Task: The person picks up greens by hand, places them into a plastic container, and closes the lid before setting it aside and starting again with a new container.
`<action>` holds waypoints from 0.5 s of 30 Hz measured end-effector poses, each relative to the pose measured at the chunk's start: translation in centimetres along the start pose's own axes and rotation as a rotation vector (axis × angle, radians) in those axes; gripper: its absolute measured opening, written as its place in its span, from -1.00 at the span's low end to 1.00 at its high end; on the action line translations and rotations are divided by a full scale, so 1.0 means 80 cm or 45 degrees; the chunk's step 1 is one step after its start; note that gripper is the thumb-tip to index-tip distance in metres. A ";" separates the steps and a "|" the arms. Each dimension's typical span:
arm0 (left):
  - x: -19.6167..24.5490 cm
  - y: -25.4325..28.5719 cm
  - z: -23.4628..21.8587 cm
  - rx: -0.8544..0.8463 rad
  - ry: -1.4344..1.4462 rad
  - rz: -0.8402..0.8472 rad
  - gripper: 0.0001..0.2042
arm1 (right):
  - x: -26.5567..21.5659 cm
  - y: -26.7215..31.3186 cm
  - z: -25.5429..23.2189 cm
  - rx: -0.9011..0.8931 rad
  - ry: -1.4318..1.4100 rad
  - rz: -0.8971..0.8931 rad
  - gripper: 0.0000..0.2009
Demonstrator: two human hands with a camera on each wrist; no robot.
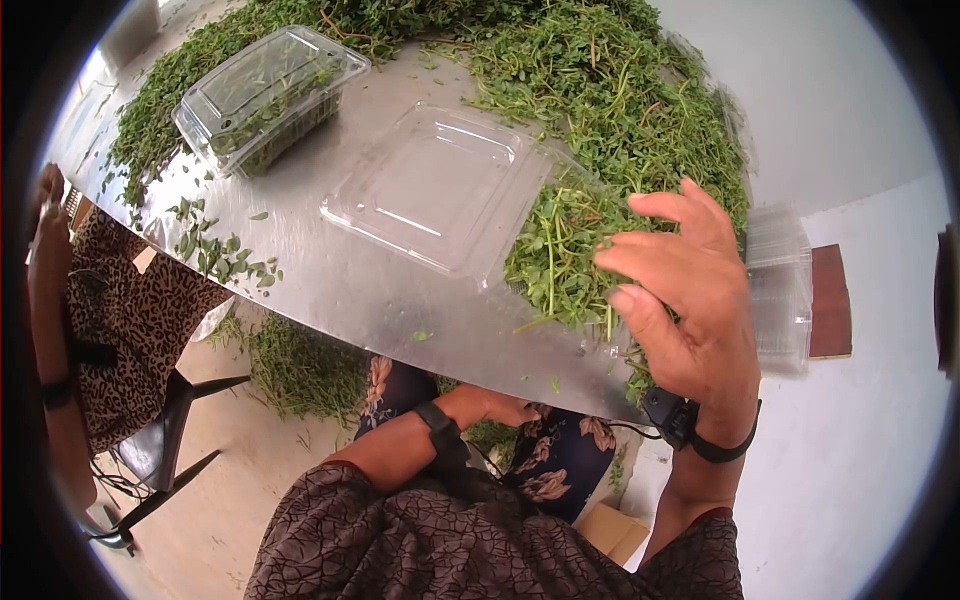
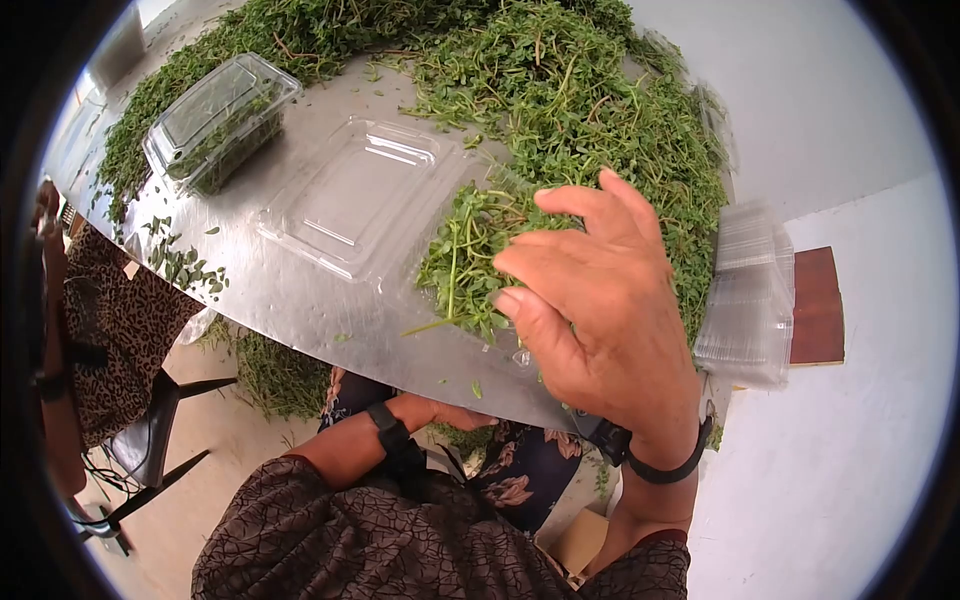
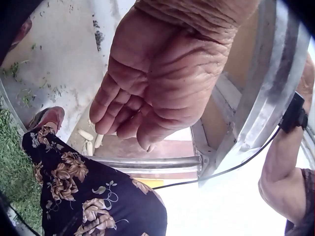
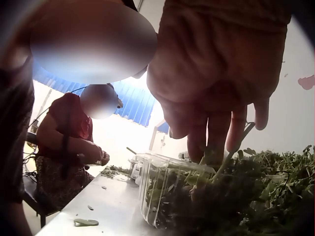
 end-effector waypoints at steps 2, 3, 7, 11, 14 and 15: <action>-0.008 -0.003 0.015 -0.060 0.068 0.058 -0.68 | -0.001 -0.003 0.013 -0.053 -0.013 0.007 -0.81; -0.001 -0.001 0.009 -0.042 -0.040 0.018 -0.68 | -0.003 -0.004 0.017 -0.055 -0.012 0.004 -0.81; -0.035 -0.010 0.029 0.058 -0.126 0.087 -0.69 | -0.017 -0.009 0.054 -0.206 -0.167 -0.042 -0.69; -0.055 -0.013 0.037 0.106 -0.054 0.095 -0.68 | -0.020 -0.013 0.068 -0.272 -0.311 -0.095 -0.63; -0.062 -0.012 0.037 0.158 0.015 0.100 -0.68 | -0.021 -0.012 0.057 -0.266 -0.295 -0.075 -0.61; -0.063 -0.012 0.035 0.177 0.037 0.102 -0.67 | -0.020 -0.010 0.049 -0.272 -0.253 -0.060 -0.60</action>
Point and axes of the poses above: each hand's wrist, its own y-axis away from the middle knuckle, its own z-axis out of the palm, x = y × z, the point moved 10 cm from there along -y, towards the middle knuckle, and after that the axes turned 7 degrees about y, right-handed, at the moved point
